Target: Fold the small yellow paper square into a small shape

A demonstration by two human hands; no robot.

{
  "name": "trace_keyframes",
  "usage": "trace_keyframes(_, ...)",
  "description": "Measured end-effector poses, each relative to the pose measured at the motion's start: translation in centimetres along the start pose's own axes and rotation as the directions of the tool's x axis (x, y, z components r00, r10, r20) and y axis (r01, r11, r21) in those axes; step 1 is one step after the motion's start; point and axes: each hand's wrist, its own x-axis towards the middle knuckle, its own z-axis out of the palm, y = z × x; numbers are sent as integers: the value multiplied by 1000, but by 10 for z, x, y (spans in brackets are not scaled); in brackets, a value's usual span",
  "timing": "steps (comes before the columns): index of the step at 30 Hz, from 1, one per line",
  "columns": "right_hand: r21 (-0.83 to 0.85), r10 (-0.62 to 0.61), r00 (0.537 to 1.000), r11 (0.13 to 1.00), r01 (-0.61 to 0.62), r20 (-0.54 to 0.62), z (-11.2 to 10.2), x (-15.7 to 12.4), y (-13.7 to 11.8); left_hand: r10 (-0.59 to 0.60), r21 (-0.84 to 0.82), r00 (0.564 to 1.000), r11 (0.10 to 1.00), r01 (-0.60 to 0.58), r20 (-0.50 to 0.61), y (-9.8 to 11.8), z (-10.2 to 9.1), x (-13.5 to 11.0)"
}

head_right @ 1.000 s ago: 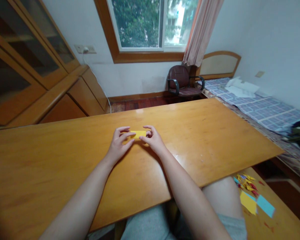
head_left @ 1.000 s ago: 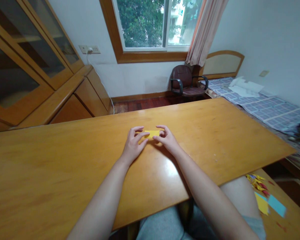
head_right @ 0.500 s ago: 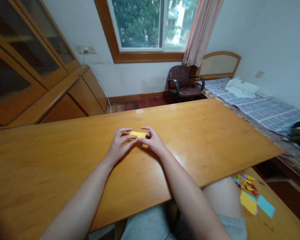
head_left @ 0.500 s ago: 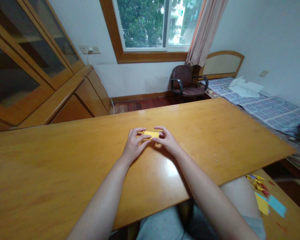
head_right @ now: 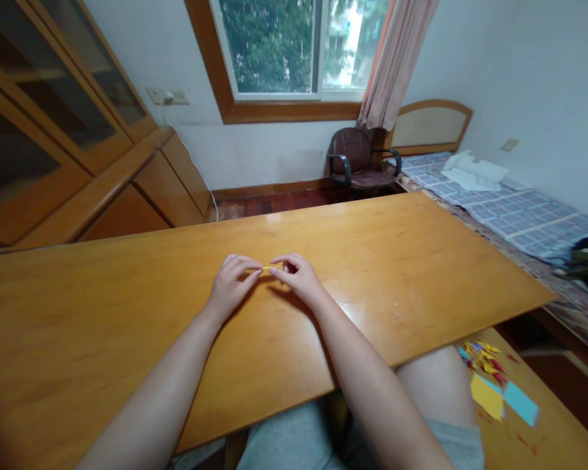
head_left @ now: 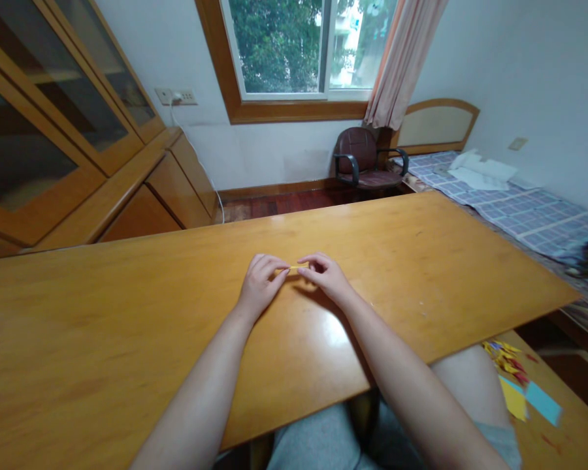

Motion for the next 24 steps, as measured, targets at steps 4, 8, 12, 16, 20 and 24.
trace_keyframes(4,-212,-156,988,965,153,3,1,0,0,4,-23,999,1000,-3,45,0,1,-1)
trace_keyframes(8,-283,-201,980,940,191,-4,2,0,0,-9,-33,997,999,11,74,0,2,-1)
trace_keyframes(12,-347,-242,970,910,228,3,2,-1,-1,-17,-30,995,999,20,96,0,3,-2)
trace_keyframes(16,-380,-286,958,883,276,30,3,-2,-1,-23,-33,994,999,27,109,1,3,-1)
trace_keyframes(20,-412,-300,953,863,292,46,5,-3,-1,-30,-44,994,998,35,109,2,3,-1)
trace_keyframes(24,-453,-282,959,850,269,40,2,-2,0,-55,-57,993,997,61,101,4,2,-1)
